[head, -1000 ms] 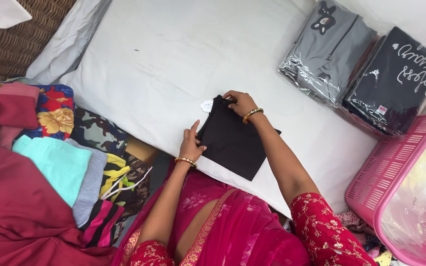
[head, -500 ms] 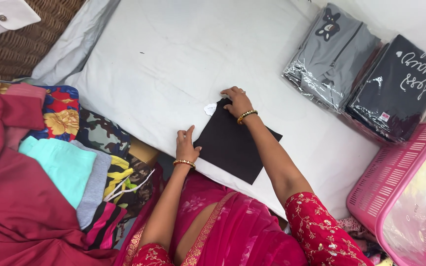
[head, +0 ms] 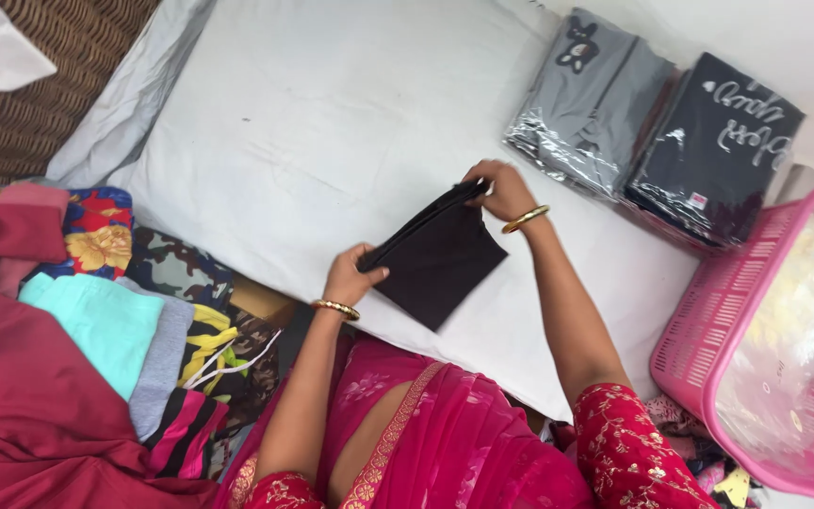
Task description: The person folds several t-shirts on a white table, places each folded shirt into a clear plastic bag, and stacks the packaged shirts. The shirts include a dark blue shirt with a graphic, a dark blue shirt with white text, and a black shirt with a green logo.
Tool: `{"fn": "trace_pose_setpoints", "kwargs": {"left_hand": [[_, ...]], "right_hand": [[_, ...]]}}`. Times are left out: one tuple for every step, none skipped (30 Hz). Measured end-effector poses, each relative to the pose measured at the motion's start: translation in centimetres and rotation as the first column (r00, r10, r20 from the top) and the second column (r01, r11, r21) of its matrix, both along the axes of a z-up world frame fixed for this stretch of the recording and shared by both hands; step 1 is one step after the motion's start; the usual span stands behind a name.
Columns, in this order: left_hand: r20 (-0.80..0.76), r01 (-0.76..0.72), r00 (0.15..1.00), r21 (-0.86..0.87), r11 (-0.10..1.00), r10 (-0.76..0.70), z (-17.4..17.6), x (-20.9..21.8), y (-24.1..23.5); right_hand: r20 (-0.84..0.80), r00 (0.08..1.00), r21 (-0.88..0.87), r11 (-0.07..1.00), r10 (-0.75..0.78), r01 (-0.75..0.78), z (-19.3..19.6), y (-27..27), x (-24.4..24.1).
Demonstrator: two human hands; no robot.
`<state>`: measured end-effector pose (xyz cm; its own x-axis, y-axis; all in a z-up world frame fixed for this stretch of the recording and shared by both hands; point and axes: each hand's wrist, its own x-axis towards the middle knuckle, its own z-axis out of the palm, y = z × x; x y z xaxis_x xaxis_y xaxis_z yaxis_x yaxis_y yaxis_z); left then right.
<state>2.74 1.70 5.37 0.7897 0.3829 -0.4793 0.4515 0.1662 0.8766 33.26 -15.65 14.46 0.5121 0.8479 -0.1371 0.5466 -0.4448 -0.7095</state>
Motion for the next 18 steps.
{"fn": "trace_pose_setpoints", "kwargs": {"left_hand": [[0.056, 0.009, 0.998, -0.003, 1.000, -0.009, 2.4, 1.4, 0.7], [0.069, 0.023, 0.997, 0.005, 1.000, -0.024, 6.1, 2.5, 0.9], [0.129, 0.019, 0.991, 0.147, 0.989, -0.038, 9.8, 3.5, 1.2], [0.187, 0.005, 0.981, 0.284, 0.959, -0.060, 13.5, 4.5, 1.4], [0.199, 0.010, 0.978, 0.292, 0.956, -0.070, 15.2, 4.8, 1.1], [0.252, 0.003, 0.960, 0.436, 0.900, -0.125, 16.9, 5.1, 0.9], [0.292, -0.016, 0.939, 0.568, 0.823, -0.184, 18.5, 5.2, 0.7], [0.299, -0.015, 0.935, 0.574, 0.819, -0.192, 18.3, 4.9, 0.0], [0.269, -0.005, 0.937, 0.648, 0.761, -0.223, 18.0, 4.6, -0.6], [0.237, 0.005, 0.939, 0.717, 0.697, -0.250, 17.7, 4.2, -1.2], [0.238, 0.004, 0.938, 0.721, 0.693, -0.253, 15.6, 3.6, -2.1], [0.173, 0.042, 0.951, 0.750, 0.661, -0.257, 13.4, 2.9, -2.9], [0.103, 0.086, 0.961, 0.772, 0.629, -0.258, 11.1, 2.1, -3.9], [0.099, 0.092, 0.960, 0.773, 0.628, -0.262, 7.0, 0.8, -5.0], [0.033, 0.144, 0.958, 0.806, 0.575, -0.286, 2.8, -0.7, -6.2], [-0.034, 0.196, 0.952, 0.832, 0.518, -0.305, -1.4, -2.2, -7.3], [-0.036, 0.197, 0.951, 0.833, 0.516, -0.306, -1.6, -3.1, -7.9], [-0.049, 0.204, 0.942, 0.870, 0.449, -0.333, -1.8, -4.0, -8.5]], "right_hand": [[-0.028, 0.998, 0.054, 0.997, -0.061, 0.062, 2.5, -0.9, 0.7], [-0.015, 0.997, 0.063, 0.995, -0.075, 0.076, 3.7, -1.8, 1.1], [0.003, 0.992, 0.118, 0.985, -0.124, 0.123, 5.0, -2.6, 1.5], [0.018, 0.985, 0.173, 0.971, -0.173, 0.167, 6.2, -3.4, 1.9], [0.029, 0.983, 0.183, 0.968, -0.182, 0.174, 6.7, -4.6, 1.7], [0.067, 0.977, 0.230, 0.956, -0.202, 0.182, 7.1, -5.7, 1.5], [0.100, 0.970, 0.275, 0.943, -0.221, 0.186, 7.3, -6.8, 1.1], [0.106, 0.968, 0.283, 0.940, -0.228, 0.190, 7.0, -7.7, 0.1], [0.145, 0.963, 0.305, 0.936, -0.227, 0.175, 6.6, -8.6, -1.0], [0.184, 0.956, 0.325, 0.932, -0.228, 0.160, 6.2, -9.4, -2.1], [0.185, 0.955, 0.330, 0.930, -0.230, 0.161, 4.5, -10.3, -3.5], [0.220, 0.952, 0.279, 0.949, -0.214, 0.149, 2.7, -11.0, -4.8], [0.249, 0.948, 0.223, 0.965, -0.196, 0.141, 0.9, -11.9, -6.4], [0.245, 0.949, 0.223, 0.964, -0.200, 0.146, -2.0, -12.9, -7.5], [0.338, 0.933, 0.075, 0.991, -0.126, 0.107, -5.0, -13.9, -8.8], [0.416, 0.908, -0.078, 0.994, -0.038, 0.078, -8.0, -14.9, -10.1], [0.416, 0.909, -0.075, 0.994, -0.040, 0.078, -8.3, -15.6, -11.1], [0.417, 0.905, -0.060, 0.991, -0.080, 0.115, -8.6, -16.2, -12.1]]}}
